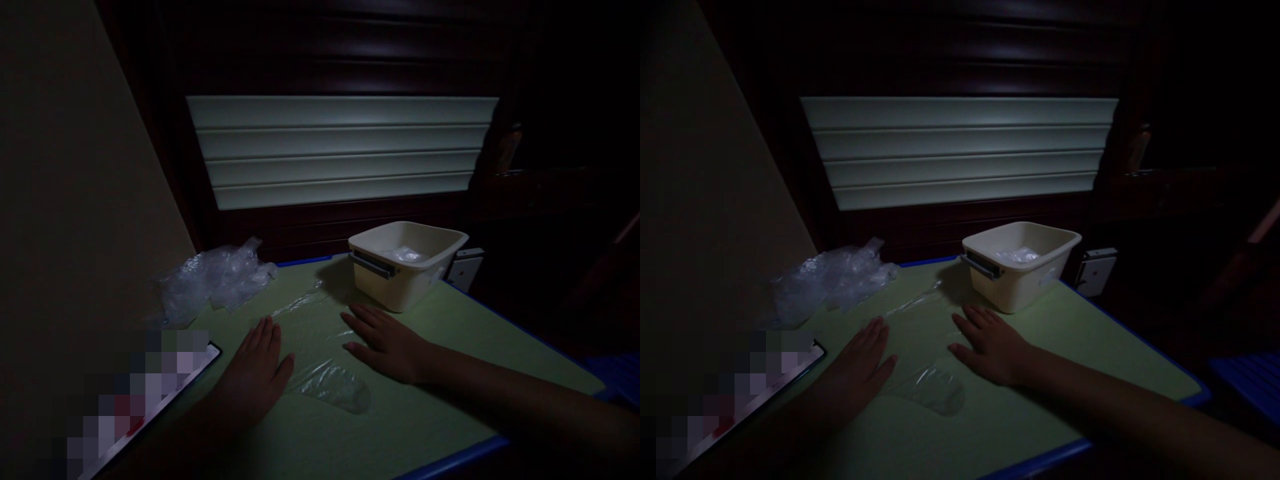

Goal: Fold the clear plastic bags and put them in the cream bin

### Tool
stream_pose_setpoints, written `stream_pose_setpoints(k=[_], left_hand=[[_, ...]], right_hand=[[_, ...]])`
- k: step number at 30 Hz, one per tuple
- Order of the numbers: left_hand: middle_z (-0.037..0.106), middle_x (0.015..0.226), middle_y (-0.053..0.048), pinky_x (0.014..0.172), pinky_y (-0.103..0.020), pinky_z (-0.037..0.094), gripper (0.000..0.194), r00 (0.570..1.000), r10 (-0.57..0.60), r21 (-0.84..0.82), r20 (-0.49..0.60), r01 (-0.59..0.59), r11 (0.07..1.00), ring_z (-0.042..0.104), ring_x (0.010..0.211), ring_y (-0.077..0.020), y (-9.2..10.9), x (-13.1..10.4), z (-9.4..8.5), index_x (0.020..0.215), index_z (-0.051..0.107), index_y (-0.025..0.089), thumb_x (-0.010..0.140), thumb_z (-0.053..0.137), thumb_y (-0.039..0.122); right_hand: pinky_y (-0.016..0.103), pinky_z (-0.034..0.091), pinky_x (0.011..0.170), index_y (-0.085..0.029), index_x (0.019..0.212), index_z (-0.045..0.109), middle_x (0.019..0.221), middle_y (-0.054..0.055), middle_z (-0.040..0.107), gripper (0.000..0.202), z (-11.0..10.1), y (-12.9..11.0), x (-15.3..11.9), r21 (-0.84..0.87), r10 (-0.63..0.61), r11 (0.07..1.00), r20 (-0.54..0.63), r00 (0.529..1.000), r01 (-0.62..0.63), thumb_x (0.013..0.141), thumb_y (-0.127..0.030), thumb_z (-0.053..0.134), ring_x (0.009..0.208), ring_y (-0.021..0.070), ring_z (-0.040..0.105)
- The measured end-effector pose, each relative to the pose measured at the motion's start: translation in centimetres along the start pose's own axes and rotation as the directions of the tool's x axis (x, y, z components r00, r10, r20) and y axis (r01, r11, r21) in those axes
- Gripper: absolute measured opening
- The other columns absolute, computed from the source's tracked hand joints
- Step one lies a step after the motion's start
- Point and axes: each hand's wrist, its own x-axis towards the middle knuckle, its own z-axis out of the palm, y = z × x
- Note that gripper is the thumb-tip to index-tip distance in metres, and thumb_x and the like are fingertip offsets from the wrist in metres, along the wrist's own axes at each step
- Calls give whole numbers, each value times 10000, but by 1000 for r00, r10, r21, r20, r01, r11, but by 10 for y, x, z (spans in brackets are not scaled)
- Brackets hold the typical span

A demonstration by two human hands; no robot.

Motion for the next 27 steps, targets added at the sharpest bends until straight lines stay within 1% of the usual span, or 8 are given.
stream_pose_setpoints(k=[6,10,12,14,19,22,24,27], left_hand=[[287,1370,-252,1022,-466,281,600,994,-29,-4,102,29,1000,237,1287,-323,7,2,-12,1275,384,-36,882,269,402],[265,1381,-247,1029,-458,271,608,990,-38,21,136,36,999,217,1293,-315,10,2,-17,1294,361,-37,888,245,401],[266,1379,-246,1025,-459,280,599,989,-34,29,141,30,999,223,1291,-315,10,3,-17,1295,363,-33,889,246,392],[275,1372,-251,1015,-468,294,597,991,-20,26,130,17,1000,234,1286,-323,8,2,-17,1287,375,-33,887,258,395],[276,1373,-257,1002,-475,311,601,992,-4,25,126,1,1000,246,1282,-335,5,1,-13,1287,370,-43,889,261,393],[307,1370,-246,1006,-478,306,575,999,-32,37,36,31,999,262,1281,-332,6,2,-14,1277,397,-16,882,296,389],[311,1380,-225,1016,-494,284,536,993,-29,49,-118,35,998,251,1290,-323,8,3,-19,1262,428,20,884,306,381],[336,1385,-175,1035,-479,269,462,944,31,51,-329,-15,999,252,1298,-287,13,4,-31,1208,490,70,884,317,350]], right_hand=[[479,220,1047,-114,1355,346,1423,178,267,629,-8,15,-24,6,23,1000,4,1000,-23,878,-524,342,1309,311,209],[433,382,955,-132,1220,511,1296,175,466,474,-27,6,-15,85,-30,996,-16,999,31,898,-443,354,1167,289,455],[406,408,932,-147,1216,503,1291,159,470,432,-34,-1,-3,103,-59,992,-71,996,66,904,-406,354,1124,264,495],[410,384,957,-138,1271,445,1353,164,399,471,-34,-4,10,109,-91,989,-92,992,101,896,-412,369,1181,265,442],[389,286,1024,-107,1314,410,1395,171,337,561,-11,-2,31,96,-178,979,-5,984,178,880,-460,379,1274,259,316],[424,233,1037,-103,1343,362,1407,177,304,586,0,0,32,67,-167,984,18,986,165,889,-473,343,1292,272,273],[430,226,1036,-119,1361,330,1421,164,279,594,2,0,31,50,-145,988,27,989,144,897,-490,307,1300,270,254],[443,220,1033,-113,1366,316,1422,167,275,598,3,-3,28,19,-84,996,31,996,84,908,-493,259,1303,278,244]])
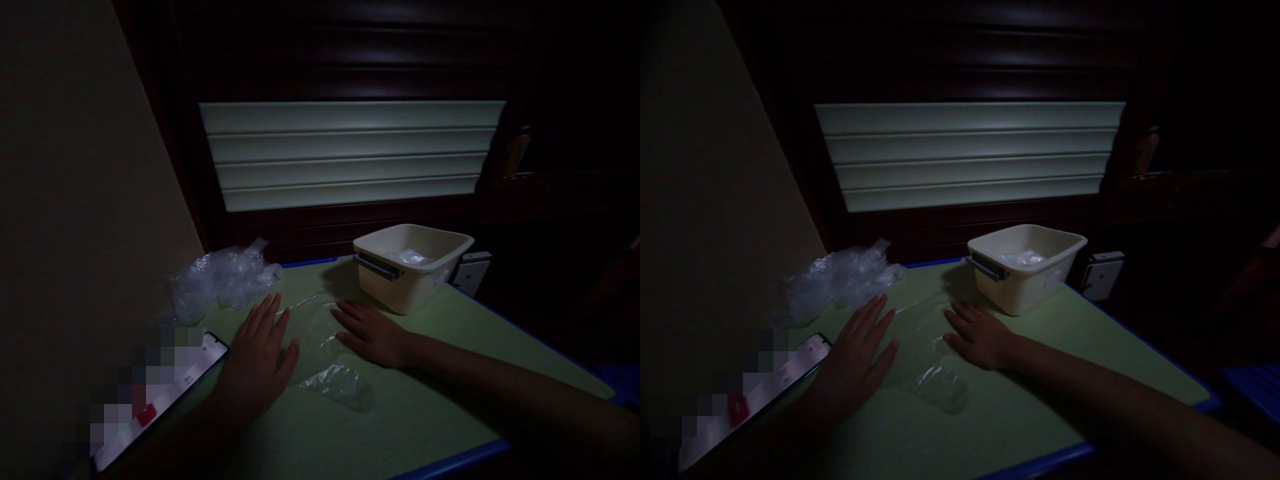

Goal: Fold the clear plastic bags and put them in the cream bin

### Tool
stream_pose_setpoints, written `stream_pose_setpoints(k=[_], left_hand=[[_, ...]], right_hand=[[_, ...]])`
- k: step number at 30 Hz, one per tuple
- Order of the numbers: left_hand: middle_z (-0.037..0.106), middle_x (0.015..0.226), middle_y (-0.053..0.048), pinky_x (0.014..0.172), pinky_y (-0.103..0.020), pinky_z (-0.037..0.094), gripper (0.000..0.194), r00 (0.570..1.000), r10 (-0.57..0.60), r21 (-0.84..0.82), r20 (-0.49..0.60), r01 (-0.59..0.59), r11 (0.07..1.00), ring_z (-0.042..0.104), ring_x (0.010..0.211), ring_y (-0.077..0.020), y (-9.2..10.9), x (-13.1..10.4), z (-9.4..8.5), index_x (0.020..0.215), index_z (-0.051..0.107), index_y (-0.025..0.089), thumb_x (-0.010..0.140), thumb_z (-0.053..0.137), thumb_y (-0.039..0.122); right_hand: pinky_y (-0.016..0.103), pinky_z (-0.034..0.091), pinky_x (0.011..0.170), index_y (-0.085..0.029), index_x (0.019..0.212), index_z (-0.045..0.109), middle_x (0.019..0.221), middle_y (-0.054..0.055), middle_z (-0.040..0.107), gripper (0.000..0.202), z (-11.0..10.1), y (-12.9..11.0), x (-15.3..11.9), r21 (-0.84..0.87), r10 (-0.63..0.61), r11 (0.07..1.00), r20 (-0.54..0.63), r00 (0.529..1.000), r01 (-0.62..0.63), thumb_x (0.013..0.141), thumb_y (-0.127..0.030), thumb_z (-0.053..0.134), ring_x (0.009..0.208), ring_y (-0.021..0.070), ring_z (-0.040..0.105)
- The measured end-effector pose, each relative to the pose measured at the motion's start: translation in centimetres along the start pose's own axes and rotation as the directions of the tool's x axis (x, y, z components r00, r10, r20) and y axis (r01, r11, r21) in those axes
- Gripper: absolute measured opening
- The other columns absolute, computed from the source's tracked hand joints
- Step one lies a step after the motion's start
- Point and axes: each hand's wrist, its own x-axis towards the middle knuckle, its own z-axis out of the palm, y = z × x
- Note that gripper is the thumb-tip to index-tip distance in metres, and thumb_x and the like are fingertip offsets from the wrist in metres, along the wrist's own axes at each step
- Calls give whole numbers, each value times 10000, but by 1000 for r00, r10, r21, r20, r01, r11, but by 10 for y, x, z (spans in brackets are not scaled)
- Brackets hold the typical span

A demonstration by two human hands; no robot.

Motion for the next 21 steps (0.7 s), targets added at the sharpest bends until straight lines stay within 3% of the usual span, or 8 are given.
stream_pose_setpoints(k=[3,6,8,11,14,17,19,21], left_hand=[[394,1352,-166,999,-443,347,440,999,43,-30,-23,-44,999,362,1243,-270,5,1,-7,1186,507,75,874,340,336],[415,1338,-162,959,-397,406,459,991,55,-81,119,-45,996,433,1197,-249,8,-3,-4,1212,485,76,886,338,363],[464,1301,-156,960,-390,405,453,975,50,-109,215,-27,994,448,1187,-246,8,-6,0,1196,504,79,892,330,367],[515,1256,-143,979,-397,383,422,960,28,-123,279,7,992,451,1186,-245,6,-8,5,1162,538,90,876,342,331],[474,1294,-142,1008,-412,342,417,952,25,-135,304,17,991,419,1212,-240,1,-7,5,1194,512,94,848,365,274],[376,1367,-113,1037,-426,289,445,918,113,-202,380,-37,979,334,1269,-216,-5,-4,2,1278,424,107,871,343,266],[300,1408,-87,1055,-420,249,462,882,190,-256,430,-82,963,262,1302,-194,-10,-2,-1,1329,345,118,899,313,283],[249,1428,-65,1068,-419,210,463,852,242,-289,465,-112,951,209,1319,-179,-15,-2,-2,1356,293,145,920,287,299]], right_hand=[[505,218,1013,-36,1351,323,1394,234,297,644,1,-10,-7,-32,99,995,-18,995,-100,914,-492,197,1300,331,227],[559,280,952,-23,1323,372,1369,272,317,710,-3,-30,-22,-104,228,967,-40,973,-231,881,-557,216,1275,404,240],[569,371,857,-49,1302,417,1327,285,378,735,-10,-46,-33,-177,295,939,-24,955,-295,848,-603,253,1205,441,346],[518,472,664,-142,1209,523,1114,248,579,625,-30,-67,-49,-204,272,947,95,958,-249,834,-590,302,940,406,577],[470,484,572,-186,1118,593,851,185,679,538,-56,-74,-53,-174,252,960,199,947,-219,832,-558,330,710,356,648],[457,486,637,-189,1124,599,936,178,676,506,-76,-66,-42,-159,181,972,32,983,-174,848,-521,334,788,347,645],[437,477,735,-180,1155,577,1057,150,646,472,-78,-56,-28,-78,50,995,-54,997,-54,876,-472,331,885,316,627],[389,444,853,-159,1225,514,1175,122,591,446,-69,-45,-13,59,-99,993,-66,993,103,899,-408,339,1021,266,575]])
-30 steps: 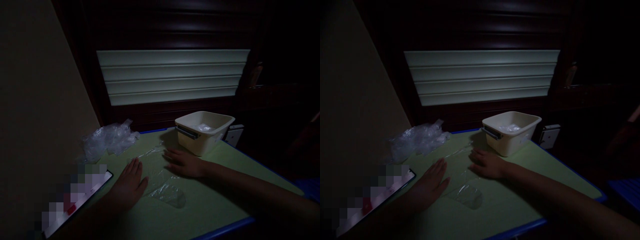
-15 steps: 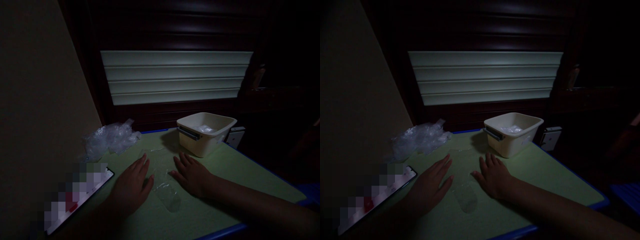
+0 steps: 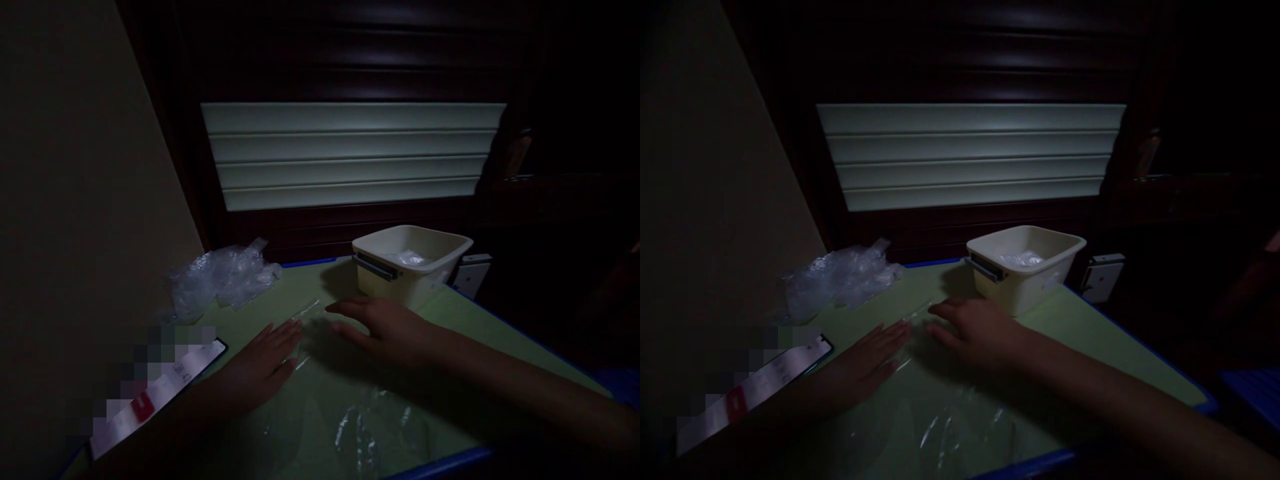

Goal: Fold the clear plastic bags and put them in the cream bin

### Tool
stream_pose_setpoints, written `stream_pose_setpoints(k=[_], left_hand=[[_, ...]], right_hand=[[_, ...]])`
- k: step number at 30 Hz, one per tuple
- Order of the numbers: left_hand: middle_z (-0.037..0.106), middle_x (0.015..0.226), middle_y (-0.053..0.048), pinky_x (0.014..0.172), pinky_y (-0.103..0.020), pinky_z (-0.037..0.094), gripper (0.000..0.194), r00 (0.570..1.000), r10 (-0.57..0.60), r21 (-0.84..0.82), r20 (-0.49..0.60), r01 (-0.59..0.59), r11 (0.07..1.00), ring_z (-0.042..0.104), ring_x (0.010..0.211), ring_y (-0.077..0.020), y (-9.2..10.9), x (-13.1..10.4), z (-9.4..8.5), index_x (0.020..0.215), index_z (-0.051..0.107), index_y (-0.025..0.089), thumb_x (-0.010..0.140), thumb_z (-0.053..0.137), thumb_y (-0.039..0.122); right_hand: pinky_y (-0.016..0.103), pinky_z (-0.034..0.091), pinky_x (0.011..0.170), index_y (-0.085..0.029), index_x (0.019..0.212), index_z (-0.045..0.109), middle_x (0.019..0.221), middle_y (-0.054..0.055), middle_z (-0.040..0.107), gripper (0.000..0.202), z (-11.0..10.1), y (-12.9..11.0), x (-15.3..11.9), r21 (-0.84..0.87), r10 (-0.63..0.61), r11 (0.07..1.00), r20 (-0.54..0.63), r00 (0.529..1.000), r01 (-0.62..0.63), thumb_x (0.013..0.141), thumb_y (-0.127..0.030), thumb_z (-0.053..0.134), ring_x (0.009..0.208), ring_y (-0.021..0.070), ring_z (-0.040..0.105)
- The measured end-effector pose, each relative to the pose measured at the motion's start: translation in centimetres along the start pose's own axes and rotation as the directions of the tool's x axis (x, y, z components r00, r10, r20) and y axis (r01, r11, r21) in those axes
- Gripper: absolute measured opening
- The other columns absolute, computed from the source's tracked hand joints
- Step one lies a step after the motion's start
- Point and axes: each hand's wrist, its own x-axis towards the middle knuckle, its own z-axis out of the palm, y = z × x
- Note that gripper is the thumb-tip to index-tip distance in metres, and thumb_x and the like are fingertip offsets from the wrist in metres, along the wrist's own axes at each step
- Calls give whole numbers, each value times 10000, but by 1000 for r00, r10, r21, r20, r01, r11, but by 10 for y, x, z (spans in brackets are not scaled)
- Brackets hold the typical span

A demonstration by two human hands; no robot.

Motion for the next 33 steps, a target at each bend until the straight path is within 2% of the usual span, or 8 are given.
stream_pose_setpoints(k=[4,8,11,14,19,23,30,33], left_hand=[[199,1443,-45,1071,-443,181,448,999,20,7,48,-21,1000,157,1331,-183,-6,-3,-2,1364,276,203,934,278,331],[265,1426,-61,1066,-481,177,475,1000,-11,59,-21,12,998,203,1322,-217,-8,-1,0,1348,319,196,903,354,360],[374,1373,-111,1072,-495,154,479,982,-79,115,-172,99,988,273,1296,-250,-8,2,1,1279,432,127,843,429,326],[340,1392,-122,1074,-414,217,441,965,-64,42,-256,77,996,270,1299,-224,-3,3,1,1253,458,92,846,396,250],[257,1428,-118,1052,-368,275,495,999,27,-122,-35,-31,992,260,1303,-215,8,0,-4,1337,335,95,893,374,310],[237,1433,-127,1066,-394,226,508,997,23,-129,68,-14,992,221,1316,-220,10,-2,-7,1362,280,85,911,339,312],[214,1429,-173,1054,-417,251,512,999,-42,-87,-30,39,995,212,1316,-239,4,1,2,1345,291,29,922,295,318],[244,1426,-152,1059,-370,256,474,998,9,-83,-66,-14,996,231,1312,-205,4,1,2,1334,324,49,925,282,286]], right_hand=[[371,304,1016,-102,1331,377,1381,148,372,540,37,21,14,107,-183,978,47,982,177,892,-416,369,1270,235,329],[377,225,1055,-93,1348,350,1422,169,276,588,60,30,11,60,-162,986,120,979,156,891,-464,350,1304,237,251],[436,177,1063,-103,1369,305,1433,171,231,614,63,33,7,27,-111,994,148,983,108,896,-495,309,1319,255,201],[476,168,1056,-114,1377,287,1432,174,231,619,62,34,5,8,-77,997,124,989,77,899,-507,288,1318,269,198],[463,203,1052,-103,1369,302,1436,174,237,577,60,28,4,-2,-73,997,-54,996,73,896,-427,372,1321,270,191],[376,279,1038,-93,1389,243,1447,167,211,589,59,21,2,97,-144,985,15,990,142,908,-416,346,1312,229,233],[410,216,1062,-52,1361,307,1414,196,274,613,59,28,3,14,-112,994,138,984,111,905,-462,320,1306,262,240],[419,207,1062,-53,1368,288,1423,195,248,626,56,34,3,1,-93,996,169,981,94,906,-475,301,1315,266,208]])
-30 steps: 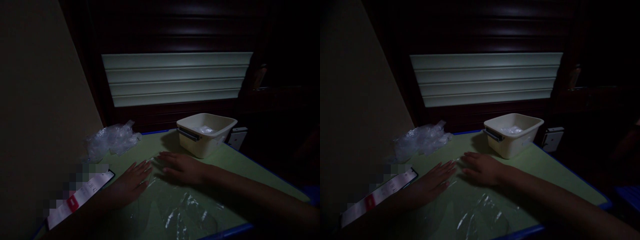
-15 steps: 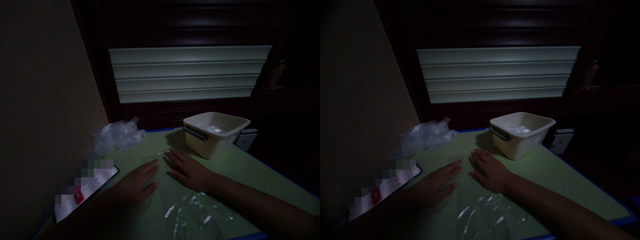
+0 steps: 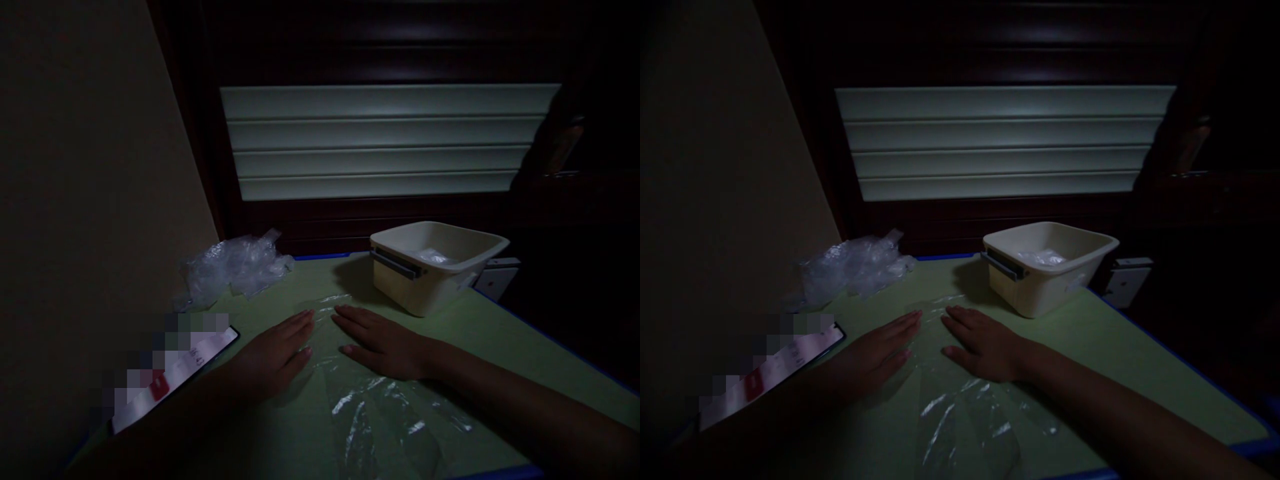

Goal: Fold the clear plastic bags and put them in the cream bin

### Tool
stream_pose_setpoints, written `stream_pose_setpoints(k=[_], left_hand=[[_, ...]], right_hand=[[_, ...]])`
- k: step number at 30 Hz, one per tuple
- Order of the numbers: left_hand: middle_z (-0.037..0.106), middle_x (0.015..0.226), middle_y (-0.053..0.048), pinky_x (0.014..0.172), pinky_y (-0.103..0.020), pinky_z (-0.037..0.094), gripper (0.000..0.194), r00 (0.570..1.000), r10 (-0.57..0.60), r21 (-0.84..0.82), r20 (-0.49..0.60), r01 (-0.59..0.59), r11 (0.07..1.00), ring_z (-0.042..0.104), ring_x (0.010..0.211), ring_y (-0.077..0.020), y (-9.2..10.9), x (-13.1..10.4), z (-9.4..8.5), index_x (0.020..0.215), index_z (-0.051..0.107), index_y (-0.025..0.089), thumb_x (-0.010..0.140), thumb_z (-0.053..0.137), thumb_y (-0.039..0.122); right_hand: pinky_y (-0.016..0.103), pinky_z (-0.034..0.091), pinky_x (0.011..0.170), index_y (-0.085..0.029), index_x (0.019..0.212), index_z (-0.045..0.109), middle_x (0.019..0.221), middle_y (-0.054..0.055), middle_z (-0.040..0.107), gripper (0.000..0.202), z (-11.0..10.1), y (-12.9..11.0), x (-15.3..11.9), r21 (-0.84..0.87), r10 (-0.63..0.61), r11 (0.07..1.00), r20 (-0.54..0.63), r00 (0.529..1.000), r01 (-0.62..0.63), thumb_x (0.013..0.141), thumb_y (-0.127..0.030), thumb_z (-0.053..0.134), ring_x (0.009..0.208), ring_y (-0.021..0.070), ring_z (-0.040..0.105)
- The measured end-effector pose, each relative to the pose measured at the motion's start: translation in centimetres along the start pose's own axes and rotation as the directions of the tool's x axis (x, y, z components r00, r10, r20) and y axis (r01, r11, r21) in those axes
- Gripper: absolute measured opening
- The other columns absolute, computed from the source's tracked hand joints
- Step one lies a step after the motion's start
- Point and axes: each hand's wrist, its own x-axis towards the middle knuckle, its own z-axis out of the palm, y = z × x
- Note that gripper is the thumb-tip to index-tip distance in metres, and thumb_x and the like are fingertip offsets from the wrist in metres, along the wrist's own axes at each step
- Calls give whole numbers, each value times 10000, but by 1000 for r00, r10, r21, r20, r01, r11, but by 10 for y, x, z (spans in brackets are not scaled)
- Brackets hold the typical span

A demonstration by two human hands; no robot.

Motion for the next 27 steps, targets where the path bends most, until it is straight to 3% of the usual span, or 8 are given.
stream_pose_setpoints(k=[6,10,17,19,22,24,27], left_hand=[[277,1411,-160,1049,-376,269,503,996,21,46,84,-25,999,252,1304,-218,3,-1,-5,1335,319,59,903,344,316],[264,1413,-172,1051,-372,262,508,995,4,65,101,-10,998,249,1305,-224,6,0,-8,1330,325,40,904,343,317],[281,1412,-164,1052,-381,255,508,998,14,45,68,-17,999,256,1303,-230,5,-2,-5,1327,333,51,905,356,333],[310,1402,-153,1051,-382,258,492,1000,5,10,27,-5,1000,283,1291,-228,3,-3,-3,1313,362,72,901,375,342],[419,1347,-106,1037,-352,293,399,993,-2,-103,-116,-10,995,367,1242,-197,0,-2,2,1254,448,141,912,368,333],[493,1282,-84,1010,-331,336,332,970,7,-204,-244,-58,977,424,1192,-176,-4,1,5,1196,502,169,909,372,276],[573,1158,-97,948,-329,404,296,924,23,-296,-382,-146,944,496,1102,-169,-12,5,12,1087,571,155,861,381,139]], right_hand=[[428,196,1063,-82,1382,257,1443,176,194,689,-3,9,-4,-15,17,1000,11,1000,-16,875,-543,325,1324,273,172],[420,179,1070,-66,1388,235,1442,186,185,714,-5,15,-7,-39,91,995,37,995,-89,880,-569,255,1325,271,160],[439,250,1046,-32,1362,299,1399,215,302,715,-6,29,-14,-72,181,981,19,983,-180,880,-560,265,1292,302,262],[448,294,1019,-19,1330,355,1368,235,350,679,-9,26,-13,-101,168,980,-40,985,-172,879,-526,321,1260,316,323],[423,395,936,-49,1259,452,1278,218,465,516,-14,14,-10,-126,77,986,-203,976,-104,878,-395,411,1147,297,459],[374,462,839,-80,1168,532,1145,182,569,365,-16,2,-9,-130,-37,991,-297,954,-2,879,-274,423,1007,252,550],[316,477,715,-111,1014,605,947,129,639,235,-15,-18,-8,-180,-245,964,-324,913,195,880,-170,420,832,201,588]])
